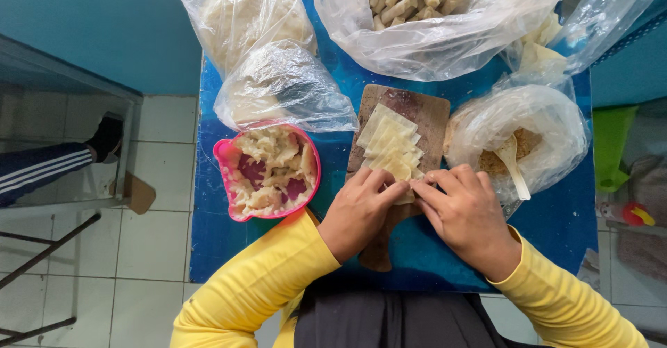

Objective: The person sits at a table wrapping filled rolls. They take thin square wrappers from a stack on a wooden board, spoon brown filling from a plastic bag onto a wrapper, fold and roll the wrapper by hand, and place the finished roll into a large plastic bag of completed rolls.

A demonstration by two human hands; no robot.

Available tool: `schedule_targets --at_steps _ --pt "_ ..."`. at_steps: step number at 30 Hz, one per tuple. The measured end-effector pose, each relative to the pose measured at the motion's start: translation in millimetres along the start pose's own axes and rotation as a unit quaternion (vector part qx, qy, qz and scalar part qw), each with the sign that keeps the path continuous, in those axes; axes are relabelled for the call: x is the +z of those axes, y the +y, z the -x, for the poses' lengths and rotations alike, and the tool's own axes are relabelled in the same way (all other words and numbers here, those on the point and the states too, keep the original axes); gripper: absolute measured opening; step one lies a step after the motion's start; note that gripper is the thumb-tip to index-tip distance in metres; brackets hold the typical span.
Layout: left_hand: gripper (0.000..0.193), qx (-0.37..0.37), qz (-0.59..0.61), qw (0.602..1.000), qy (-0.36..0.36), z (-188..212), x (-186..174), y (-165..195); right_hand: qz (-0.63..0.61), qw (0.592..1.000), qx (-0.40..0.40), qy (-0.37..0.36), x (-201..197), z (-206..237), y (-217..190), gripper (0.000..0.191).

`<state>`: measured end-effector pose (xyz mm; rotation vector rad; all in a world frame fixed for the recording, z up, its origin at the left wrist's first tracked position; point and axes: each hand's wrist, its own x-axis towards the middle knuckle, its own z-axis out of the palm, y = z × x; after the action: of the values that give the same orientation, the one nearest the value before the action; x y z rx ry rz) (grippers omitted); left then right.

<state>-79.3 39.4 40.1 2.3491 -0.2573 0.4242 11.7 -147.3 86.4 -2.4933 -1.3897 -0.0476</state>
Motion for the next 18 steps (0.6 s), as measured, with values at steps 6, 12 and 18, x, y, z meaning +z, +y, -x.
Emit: schedule_targets --at_steps 6,12,18 --pt "0.037 0.014 -0.009 1.0 -0.007 1.6 3.1 -1.7 0.021 1.0 -0.002 -0.006 0.5 1.0 -0.2 0.031" --pt "0.035 0.008 -0.029 0.999 -0.017 -0.1 3.9 -2.2 0.013 1.0 -0.013 0.008 0.4 1.5 1.2 0.033" --pt "0.036 0.04 -0.003 0.999 -0.007 -1.8 1.2 -2.0 0.038 0.999 -0.006 -0.002 2.8 0.1 2.8 0.029"
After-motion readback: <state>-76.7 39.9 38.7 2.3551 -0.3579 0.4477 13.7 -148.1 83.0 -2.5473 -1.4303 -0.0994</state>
